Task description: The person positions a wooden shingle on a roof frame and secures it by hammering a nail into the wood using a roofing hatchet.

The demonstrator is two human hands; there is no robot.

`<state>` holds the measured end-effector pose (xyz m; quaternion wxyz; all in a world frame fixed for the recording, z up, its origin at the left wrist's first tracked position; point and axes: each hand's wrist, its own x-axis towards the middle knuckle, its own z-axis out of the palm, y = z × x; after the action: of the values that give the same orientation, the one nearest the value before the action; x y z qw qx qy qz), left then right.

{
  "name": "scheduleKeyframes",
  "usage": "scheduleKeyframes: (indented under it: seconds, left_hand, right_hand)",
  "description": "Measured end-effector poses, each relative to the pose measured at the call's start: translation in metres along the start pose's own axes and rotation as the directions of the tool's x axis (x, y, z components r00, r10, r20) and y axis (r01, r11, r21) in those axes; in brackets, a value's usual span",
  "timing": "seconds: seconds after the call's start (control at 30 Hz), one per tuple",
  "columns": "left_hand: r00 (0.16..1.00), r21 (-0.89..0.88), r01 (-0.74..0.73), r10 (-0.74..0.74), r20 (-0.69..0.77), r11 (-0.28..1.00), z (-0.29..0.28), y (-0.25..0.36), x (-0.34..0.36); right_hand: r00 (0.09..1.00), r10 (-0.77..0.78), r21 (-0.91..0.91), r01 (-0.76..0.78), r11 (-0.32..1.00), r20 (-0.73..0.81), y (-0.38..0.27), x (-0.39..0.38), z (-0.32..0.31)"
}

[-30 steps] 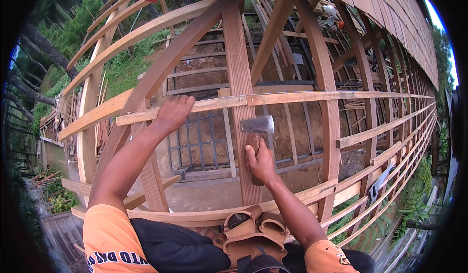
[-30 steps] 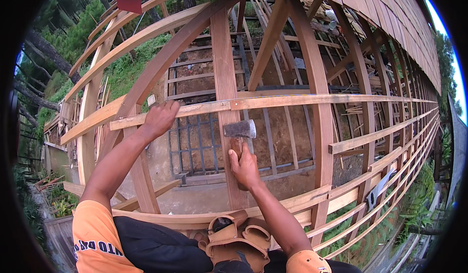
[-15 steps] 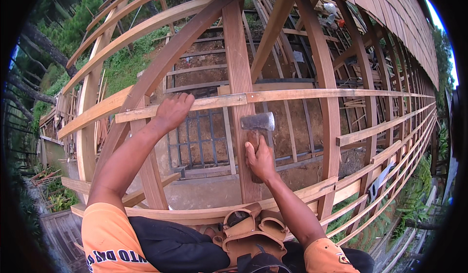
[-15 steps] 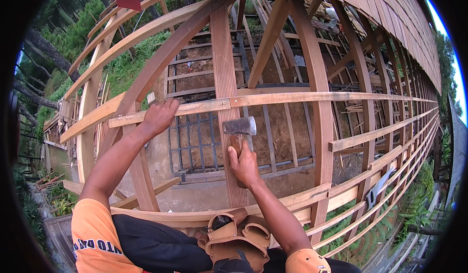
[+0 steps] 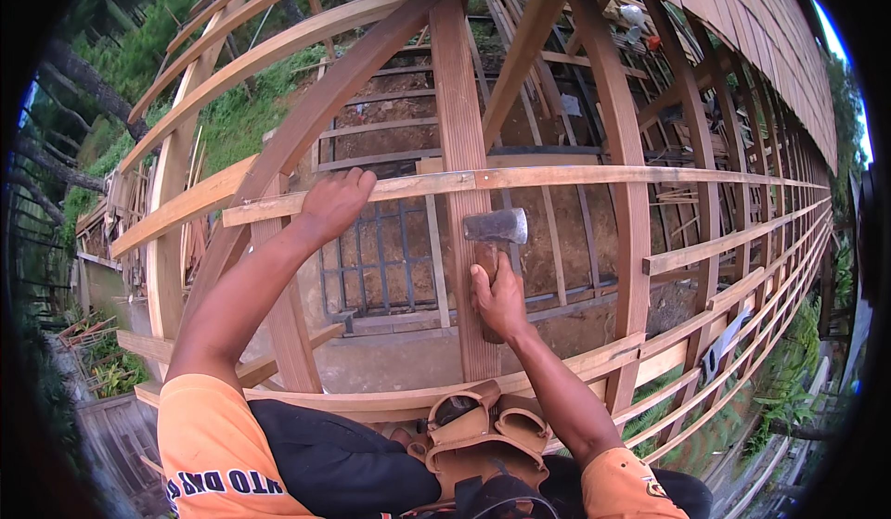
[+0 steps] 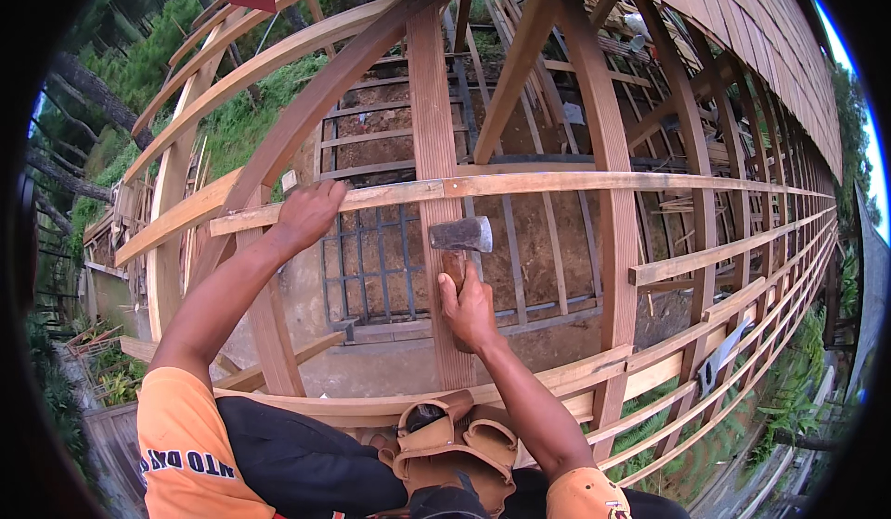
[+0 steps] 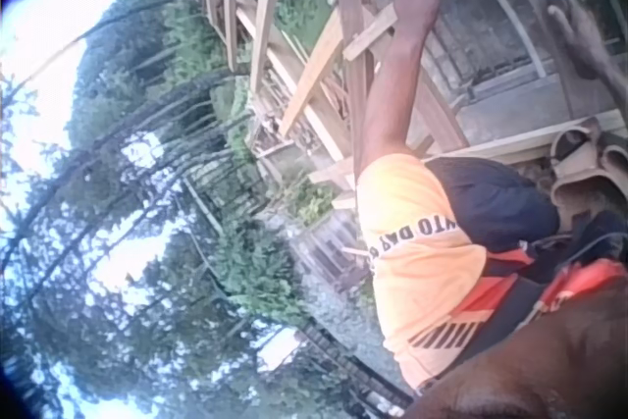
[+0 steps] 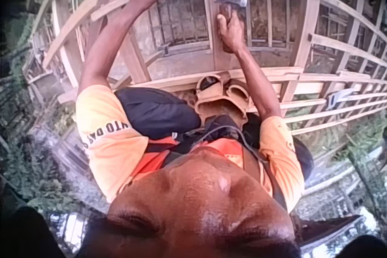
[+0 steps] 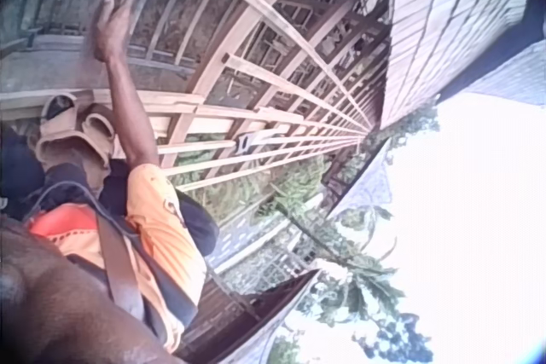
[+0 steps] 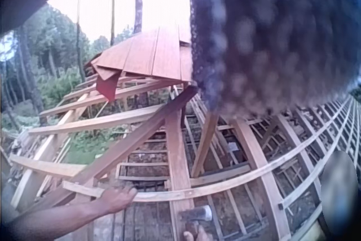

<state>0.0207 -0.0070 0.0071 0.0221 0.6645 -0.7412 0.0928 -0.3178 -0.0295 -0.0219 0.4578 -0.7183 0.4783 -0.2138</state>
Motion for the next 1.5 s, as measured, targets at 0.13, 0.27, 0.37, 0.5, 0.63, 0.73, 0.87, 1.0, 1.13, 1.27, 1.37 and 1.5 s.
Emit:
scheduleKeyframes:
  seconds: [0.13,0.27,0.37,0.5,0.63,0.73,0.87,1.0,1.13,1.27,1.37,1.5]
  left_hand:
    - [1.000,-0.006,-0.016,0.016,-0.019,1.000,-0.002,0.002,0.003]
    - [0.999,0.013,0.015,-0.015,0.035,1.000,-0.002,0.003,-0.002]
    - [0.999,0.019,-0.030,0.031,-0.034,0.999,0.004,0.000,0.000]
    - [0.998,0.002,-0.023,0.023,-0.066,1.000,0.009,0.001,0.004]
    - [0.995,-0.003,-0.030,0.030,-0.093,1.000,0.010,-0.001,-0.004]
    - [0.996,-0.009,-0.024,0.023,-0.083,1.000,0.007,0.006,0.000]
    - [0.992,0.018,-0.025,0.027,-0.123,1.000,0.006,0.004,0.003]
    - [0.995,-0.001,-0.026,0.026,-0.092,1.000,0.005,0.002,0.008]
    - [1.000,-0.020,0.004,-0.005,-0.028,1.000,0.006,0.003,0.000]
    - [0.999,-0.007,0.012,-0.012,-0.047,1.000,0.010,0.003,-0.001]
    - [0.997,-0.004,0.005,-0.006,-0.075,1.000,0.012,0.006,-0.003]
    - [0.996,0.021,-0.008,0.009,-0.084,1.000,0.001,0.008,0.004]
  right_hand:
    - [0.991,-0.123,-0.199,0.129,0.971,0.044,-0.036,0.005,-0.029]
    - [0.885,-0.466,-0.282,0.450,0.847,0.012,-0.100,0.030,-0.056]
    - [0.916,-0.392,-0.370,0.394,0.841,0.086,-0.108,0.044,-0.064]
    - [0.960,-0.084,-0.462,0.205,0.863,0.269,-0.117,0.056,-0.077]
    - [0.834,-0.552,-0.251,0.535,0.807,0.004,-0.177,0.047,-0.097]
    - [0.481,-0.750,0.099,0.864,0.494,-0.453,-0.240,0.042,-0.109]
    - [0.636,-0.655,0.170,0.758,0.630,-0.407,-0.174,0.038,-0.081]
    - [0.964,-0.089,-0.545,0.217,0.810,0.252,-0.110,0.055,-0.071]
    - [0.932,-0.363,-0.227,0.358,0.906,0.021,-0.180,0.038,-0.088]
    - [0.444,-0.730,0.155,0.889,0.431,-0.520,-0.260,0.039,-0.107]
    - [0.556,-0.756,0.267,0.830,0.489,-0.345,-0.200,0.039,-0.108]
    - [0.976,-0.021,-0.562,0.142,0.815,0.215,-0.101,0.051,-0.081]
